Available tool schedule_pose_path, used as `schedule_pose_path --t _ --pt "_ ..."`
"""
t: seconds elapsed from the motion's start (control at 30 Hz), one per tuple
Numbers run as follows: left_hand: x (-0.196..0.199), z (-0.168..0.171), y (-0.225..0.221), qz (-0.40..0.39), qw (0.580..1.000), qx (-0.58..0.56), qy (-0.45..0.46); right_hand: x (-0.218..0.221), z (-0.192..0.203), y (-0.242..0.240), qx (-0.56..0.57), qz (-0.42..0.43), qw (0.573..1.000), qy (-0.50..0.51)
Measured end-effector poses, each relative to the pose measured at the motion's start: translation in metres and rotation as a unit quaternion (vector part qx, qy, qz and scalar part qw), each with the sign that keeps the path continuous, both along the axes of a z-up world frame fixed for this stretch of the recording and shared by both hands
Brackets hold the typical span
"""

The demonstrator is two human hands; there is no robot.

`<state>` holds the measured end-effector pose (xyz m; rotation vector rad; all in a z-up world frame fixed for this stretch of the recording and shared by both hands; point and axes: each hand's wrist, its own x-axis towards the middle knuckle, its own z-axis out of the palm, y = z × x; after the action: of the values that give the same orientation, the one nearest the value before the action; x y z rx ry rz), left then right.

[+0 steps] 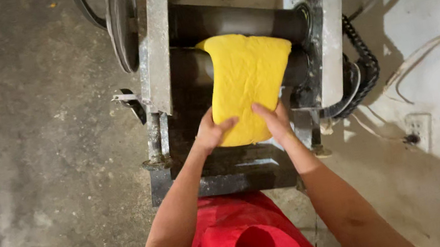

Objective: The person processes yellow dough through a mechanical dough roller, repeatedly folding the flattened dough and feeding it back through the rollers to knead it by hand.

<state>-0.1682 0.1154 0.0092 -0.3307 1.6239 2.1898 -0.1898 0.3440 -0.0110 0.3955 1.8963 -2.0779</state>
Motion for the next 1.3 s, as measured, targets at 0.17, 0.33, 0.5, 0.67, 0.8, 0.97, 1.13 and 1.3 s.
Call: schedule_pose_path --t 0.17,0.33,0.5,0.67,0.8,0.97,1.13,1.3 --pt "-0.026 0.008 0.01 0.081 0.984 0.154 -0.04 -0.023 0.063 -0.014 0.262 -0.066 0.963 0.0" --pt "-0.039 0.014 0.033 0.134 0.922 0.351 -0.091 -0.064 0.131 -0.039 0.551 0.07 0.809 0.194" --pt "-0.021 -0.036 0.021 0.115 0.858 0.468 -0.18 -0.117 0.117 -0.093 0.618 0.206 0.746 0.135" --pt "-0.025 -0.117 0.033 0.189 0.856 0.407 -0.256 -0.17 0.116 -0.101 0.627 0.219 0.746 0.05" --pt "-0.057 -0.153 0.042 0.226 0.817 0.47 -0.246 -0.215 0.103 -0.106 0.634 0.208 0.742 0.067" --pt "-0.113 -0.19 0.041 0.233 0.781 0.557 -0.162 -0.296 0.059 -0.089 0.619 0.277 0.734 -0.031" --pt "-0.131 -0.227 0.041 0.243 0.778 0.554 -0.169 -0.393 -0.04 -0.064 0.542 0.43 0.716 -0.095" --pt "-0.128 -0.244 0.049 0.255 0.772 0.55 -0.192 -0.426 -0.112 -0.06 0.477 0.496 0.703 -0.181"
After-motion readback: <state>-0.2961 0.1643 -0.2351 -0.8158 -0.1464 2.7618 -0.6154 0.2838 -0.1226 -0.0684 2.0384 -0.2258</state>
